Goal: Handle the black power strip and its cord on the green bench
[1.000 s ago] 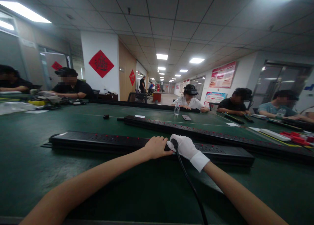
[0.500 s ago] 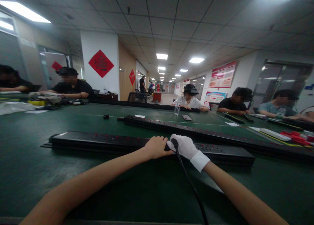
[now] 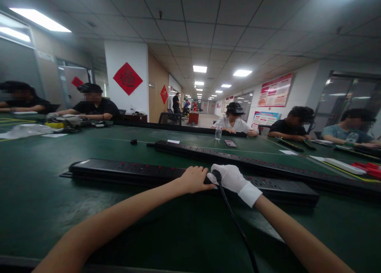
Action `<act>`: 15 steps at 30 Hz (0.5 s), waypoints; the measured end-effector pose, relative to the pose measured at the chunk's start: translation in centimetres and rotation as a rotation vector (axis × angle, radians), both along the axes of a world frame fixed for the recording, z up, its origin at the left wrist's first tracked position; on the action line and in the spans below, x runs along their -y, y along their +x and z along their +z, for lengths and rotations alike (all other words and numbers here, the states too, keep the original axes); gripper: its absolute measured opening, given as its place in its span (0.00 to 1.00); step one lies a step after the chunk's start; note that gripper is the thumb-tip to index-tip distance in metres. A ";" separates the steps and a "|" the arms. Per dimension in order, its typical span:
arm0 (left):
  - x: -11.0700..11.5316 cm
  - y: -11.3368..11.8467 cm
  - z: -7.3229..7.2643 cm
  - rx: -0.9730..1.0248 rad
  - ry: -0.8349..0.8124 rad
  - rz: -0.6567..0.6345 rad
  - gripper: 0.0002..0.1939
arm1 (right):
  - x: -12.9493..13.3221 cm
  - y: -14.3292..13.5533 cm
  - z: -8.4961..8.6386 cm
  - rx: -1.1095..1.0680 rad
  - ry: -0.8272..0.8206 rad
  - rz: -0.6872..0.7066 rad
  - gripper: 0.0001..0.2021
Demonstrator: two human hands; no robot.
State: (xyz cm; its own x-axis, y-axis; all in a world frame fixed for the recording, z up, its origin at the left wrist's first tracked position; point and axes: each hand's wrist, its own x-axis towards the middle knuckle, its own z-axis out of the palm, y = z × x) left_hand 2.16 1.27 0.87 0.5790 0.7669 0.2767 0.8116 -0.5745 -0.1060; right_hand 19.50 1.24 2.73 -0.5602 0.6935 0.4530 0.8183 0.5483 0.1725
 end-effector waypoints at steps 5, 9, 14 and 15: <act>0.5 0.3 0.4 -0.028 0.022 -0.064 0.39 | -0.1 0.6 0.4 0.045 0.036 0.039 0.16; 1.3 0.5 0.5 -0.020 0.069 -0.138 0.36 | -0.1 1.2 0.7 0.073 0.028 0.068 0.15; 3.2 -0.5 -0.3 -0.002 0.153 -0.084 0.33 | 0.3 2.4 0.6 0.048 0.010 0.088 0.15; 3.6 -0.8 -0.6 0.010 0.177 -0.072 0.33 | 0.4 2.6 0.6 0.047 -0.011 0.106 0.14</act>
